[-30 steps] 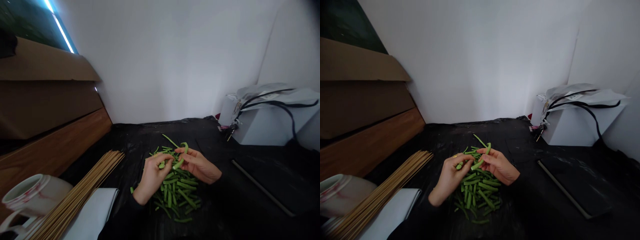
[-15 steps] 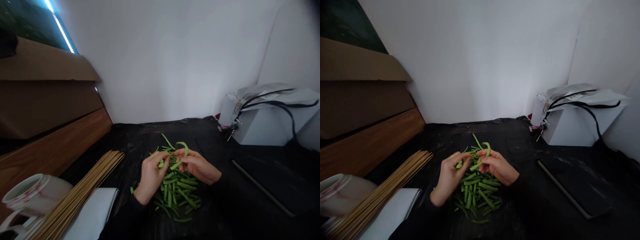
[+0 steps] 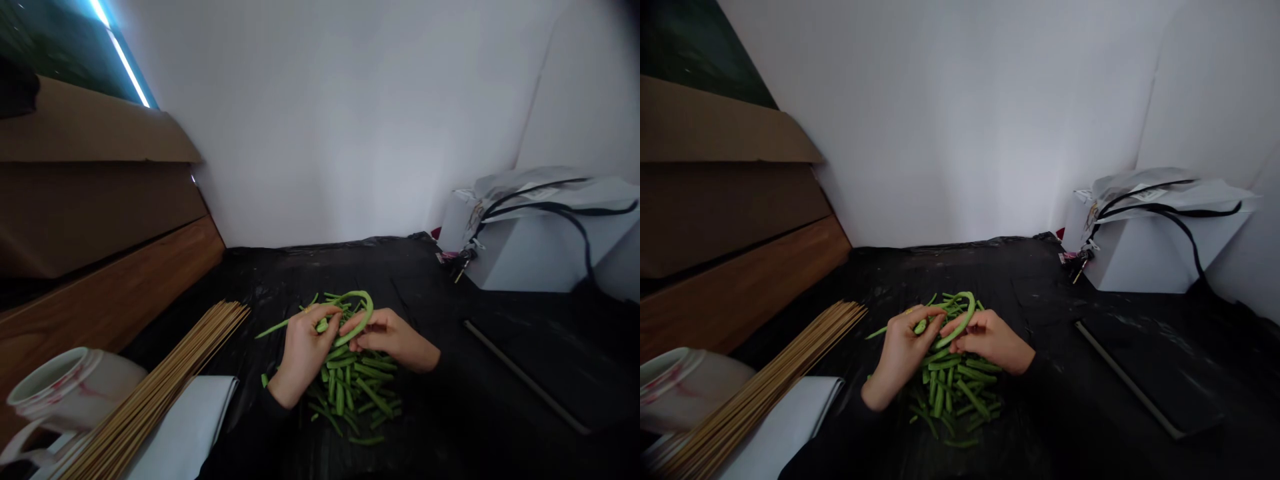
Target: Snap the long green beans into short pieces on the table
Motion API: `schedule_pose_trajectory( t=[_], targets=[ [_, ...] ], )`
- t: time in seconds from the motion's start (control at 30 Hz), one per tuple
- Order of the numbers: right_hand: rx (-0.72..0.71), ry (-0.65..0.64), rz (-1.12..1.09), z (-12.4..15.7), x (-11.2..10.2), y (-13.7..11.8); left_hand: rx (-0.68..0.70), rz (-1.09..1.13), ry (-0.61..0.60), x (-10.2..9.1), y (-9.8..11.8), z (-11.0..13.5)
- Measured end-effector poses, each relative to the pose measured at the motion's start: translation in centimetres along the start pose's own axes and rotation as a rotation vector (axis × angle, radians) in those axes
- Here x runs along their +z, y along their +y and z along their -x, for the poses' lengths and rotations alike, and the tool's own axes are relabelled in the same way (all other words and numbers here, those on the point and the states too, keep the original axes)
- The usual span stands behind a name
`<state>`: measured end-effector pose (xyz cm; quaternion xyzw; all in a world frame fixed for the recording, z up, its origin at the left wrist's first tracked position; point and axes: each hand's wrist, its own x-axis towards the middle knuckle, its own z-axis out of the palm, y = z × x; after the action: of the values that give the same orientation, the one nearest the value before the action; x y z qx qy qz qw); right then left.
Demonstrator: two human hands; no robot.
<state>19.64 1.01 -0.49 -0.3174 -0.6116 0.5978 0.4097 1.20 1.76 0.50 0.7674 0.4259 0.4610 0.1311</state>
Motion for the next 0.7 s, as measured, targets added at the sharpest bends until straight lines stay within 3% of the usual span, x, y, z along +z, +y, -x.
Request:
schedule_pose_trajectory(
  t=[0.13, 0.23, 0.33, 0.5, 0.7],
  targets=[
    [-0.157, 0.167, 0.169, -0.4, 0.4, 0.5, -0.026, 0.046, 0.026, -0.3, 0.3, -0.1],
    [-0.314, 0.272, 0.408, -0.6, 0.5, 0.8, -0.007, 0.041, -0.038, -0.4, 0.5, 0.1],
    [-0.416, 0.296, 0.575, -0.6, 0.6, 0.9, 0.019, -0.001, -0.123, 0.1, 0.6, 0.4],
    [-0.574, 0.297, 0.856, -0.1, 0.9, 1.0, -0.016, -0.106, -0.12, 0.7, 0.6, 0.8],
    [-0.669, 0.31, 1.137, 0.1, 0.8, 1.3, -0.017, -0.213, -0.216, 0.1, 0.9, 0.7]
  ],
)
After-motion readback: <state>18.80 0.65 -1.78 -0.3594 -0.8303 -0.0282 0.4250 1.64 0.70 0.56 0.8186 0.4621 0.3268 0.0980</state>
